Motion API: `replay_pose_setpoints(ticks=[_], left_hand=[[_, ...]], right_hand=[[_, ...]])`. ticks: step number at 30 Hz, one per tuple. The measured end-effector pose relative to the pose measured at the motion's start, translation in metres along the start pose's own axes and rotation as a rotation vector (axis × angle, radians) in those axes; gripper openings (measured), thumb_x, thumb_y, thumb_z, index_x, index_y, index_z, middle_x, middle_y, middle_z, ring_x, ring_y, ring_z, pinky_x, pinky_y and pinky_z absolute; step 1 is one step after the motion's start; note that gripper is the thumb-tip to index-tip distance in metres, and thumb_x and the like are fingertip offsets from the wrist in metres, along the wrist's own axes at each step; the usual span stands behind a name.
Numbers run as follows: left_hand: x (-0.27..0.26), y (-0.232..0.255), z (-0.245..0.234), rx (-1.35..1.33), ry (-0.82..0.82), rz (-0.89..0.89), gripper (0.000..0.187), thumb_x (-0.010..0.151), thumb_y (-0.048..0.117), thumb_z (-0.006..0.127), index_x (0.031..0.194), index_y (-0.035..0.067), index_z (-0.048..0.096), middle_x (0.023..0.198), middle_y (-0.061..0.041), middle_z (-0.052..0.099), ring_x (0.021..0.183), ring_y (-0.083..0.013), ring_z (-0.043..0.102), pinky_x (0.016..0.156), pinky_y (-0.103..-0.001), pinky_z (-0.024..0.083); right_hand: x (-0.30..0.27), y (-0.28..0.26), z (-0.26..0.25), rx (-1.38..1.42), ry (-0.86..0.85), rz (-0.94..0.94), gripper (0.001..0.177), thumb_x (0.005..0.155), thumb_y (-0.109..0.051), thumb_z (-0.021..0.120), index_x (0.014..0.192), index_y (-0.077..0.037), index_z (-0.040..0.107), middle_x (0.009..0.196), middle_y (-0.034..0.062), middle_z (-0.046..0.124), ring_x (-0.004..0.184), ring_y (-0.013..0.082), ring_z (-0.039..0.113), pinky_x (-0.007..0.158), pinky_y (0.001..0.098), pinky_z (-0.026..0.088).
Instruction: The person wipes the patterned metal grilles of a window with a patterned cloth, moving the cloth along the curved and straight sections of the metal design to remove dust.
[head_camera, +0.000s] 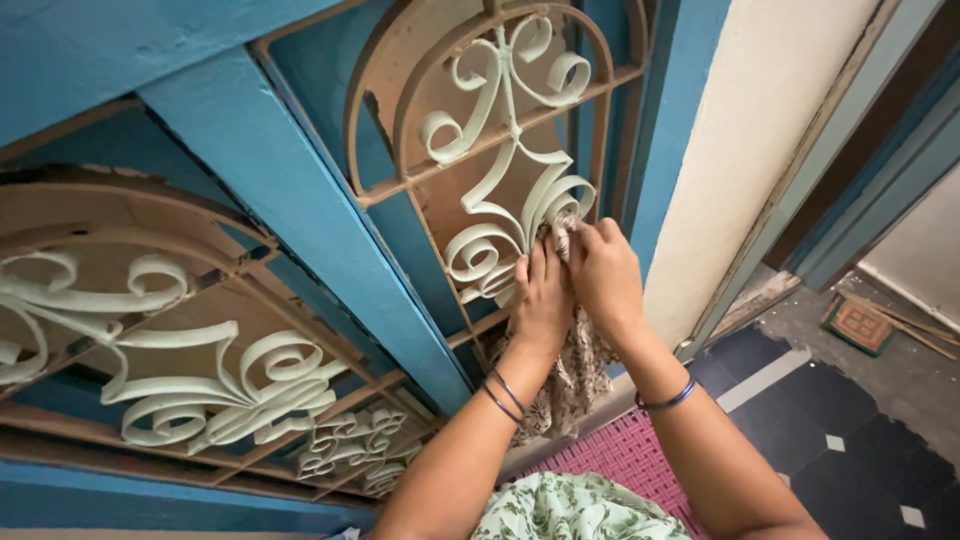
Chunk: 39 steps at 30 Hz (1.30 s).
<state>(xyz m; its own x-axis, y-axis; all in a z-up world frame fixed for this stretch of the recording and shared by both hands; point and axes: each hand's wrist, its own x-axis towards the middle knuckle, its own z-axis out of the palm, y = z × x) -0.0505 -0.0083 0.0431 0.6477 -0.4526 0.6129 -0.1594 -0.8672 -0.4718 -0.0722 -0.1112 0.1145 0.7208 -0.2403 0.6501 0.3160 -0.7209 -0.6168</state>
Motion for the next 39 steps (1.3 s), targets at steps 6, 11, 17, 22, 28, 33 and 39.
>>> replay_pose_setpoints(ticks=[6, 11, 17, 22, 28, 33, 39], left_hand=[[0.000, 0.007, 0.003, 0.012, 0.034, -0.048, 0.063, 0.099, 0.031, 0.054, 0.156, 0.005, 0.044, 0.159, -0.010, 0.046, 0.146, -0.0251, 0.042, 0.118, -0.043, 0.022], [-0.001, 0.002, 0.002, -0.042, 0.018, -0.049, 0.058, 0.097, 0.029, 0.054, 0.150, 0.007, 0.050, 0.155, -0.009, 0.047, 0.144, -0.0237, 0.042, 0.117, -0.045, 0.023], [-0.002, -0.006, -0.004, -0.086, -0.003, -0.022, 0.049, 0.098, 0.022, 0.052, 0.145, 0.008, 0.055, 0.149, -0.006, 0.050, 0.142, -0.0196, 0.044, 0.117, -0.050, 0.029], [-0.002, -0.011, -0.007, -0.031, 0.089, -0.036, 0.056, 0.099, 0.023, 0.052, 0.153, 0.008, 0.051, 0.145, -0.006, 0.050, 0.140, -0.0190, 0.044, 0.117, -0.049, 0.030], [-0.002, -0.001, 0.008, -0.043, 0.015, -0.008, 0.056, 0.099, 0.023, 0.053, 0.152, 0.006, 0.050, 0.146, -0.009, 0.049, 0.138, -0.0242, 0.044, 0.115, -0.050, 0.033], [-0.001, 0.002, 0.013, -0.112, 0.022, -0.010, 0.044, 0.099, 0.023, 0.054, 0.140, 0.008, 0.056, 0.145, -0.011, 0.050, 0.138, -0.0268, 0.045, 0.114, -0.054, 0.036], [0.001, -0.001, 0.006, -0.086, 0.118, -0.076, 0.041, 0.099, 0.022, 0.054, 0.138, 0.010, 0.062, 0.144, -0.006, 0.052, 0.139, -0.0207, 0.046, 0.112, -0.047, 0.037]], right_hand=[[0.010, 0.004, 0.005, -0.109, -0.125, -0.117, 0.021, 0.094, -0.015, 0.063, 0.111, -0.007, 0.071, 0.100, 0.0180, 0.061, 0.089, 0.0392, 0.064, 0.074, 0.0479, 0.054], [0.019, 0.013, -0.003, -0.296, -0.229, -0.152, 0.027, 0.091, -0.015, 0.062, 0.117, -0.011, 0.068, 0.102, 0.0149, 0.061, 0.092, 0.0354, 0.065, 0.075, 0.0455, 0.055], [0.022, 0.040, -0.018, -0.555, -0.147, -0.480, 0.052, 0.086, -0.007, 0.062, 0.136, -0.022, 0.066, 0.101, 0.0067, 0.062, 0.087, 0.0245, 0.062, 0.074, 0.0382, 0.051], [0.025, 0.060, -0.018, -0.592, -0.073, -0.581, 0.048, 0.088, -0.007, 0.063, 0.134, -0.021, 0.065, 0.110, 0.0048, 0.063, 0.093, 0.0214, 0.061, 0.077, 0.0357, 0.049], [0.032, 0.059, -0.015, -0.419, 0.112, -0.506, 0.046, 0.092, -0.002, 0.065, 0.134, -0.021, 0.068, 0.103, 0.0079, 0.062, 0.085, 0.0244, 0.063, 0.071, 0.0365, 0.053], [0.025, 0.056, 0.005, -0.203, 0.165, -0.281, 0.016, 0.104, -0.009, 0.065, 0.119, -0.012, 0.065, 0.099, 0.0104, 0.061, 0.080, 0.0321, 0.065, 0.065, 0.0414, 0.054], [-0.016, 0.036, 0.032, -0.059, 0.144, -0.140, 0.022, 0.098, -0.010, 0.067, 0.120, -0.006, 0.066, 0.103, 0.0150, 0.062, 0.083, 0.0371, 0.065, 0.069, 0.0444, 0.054]])
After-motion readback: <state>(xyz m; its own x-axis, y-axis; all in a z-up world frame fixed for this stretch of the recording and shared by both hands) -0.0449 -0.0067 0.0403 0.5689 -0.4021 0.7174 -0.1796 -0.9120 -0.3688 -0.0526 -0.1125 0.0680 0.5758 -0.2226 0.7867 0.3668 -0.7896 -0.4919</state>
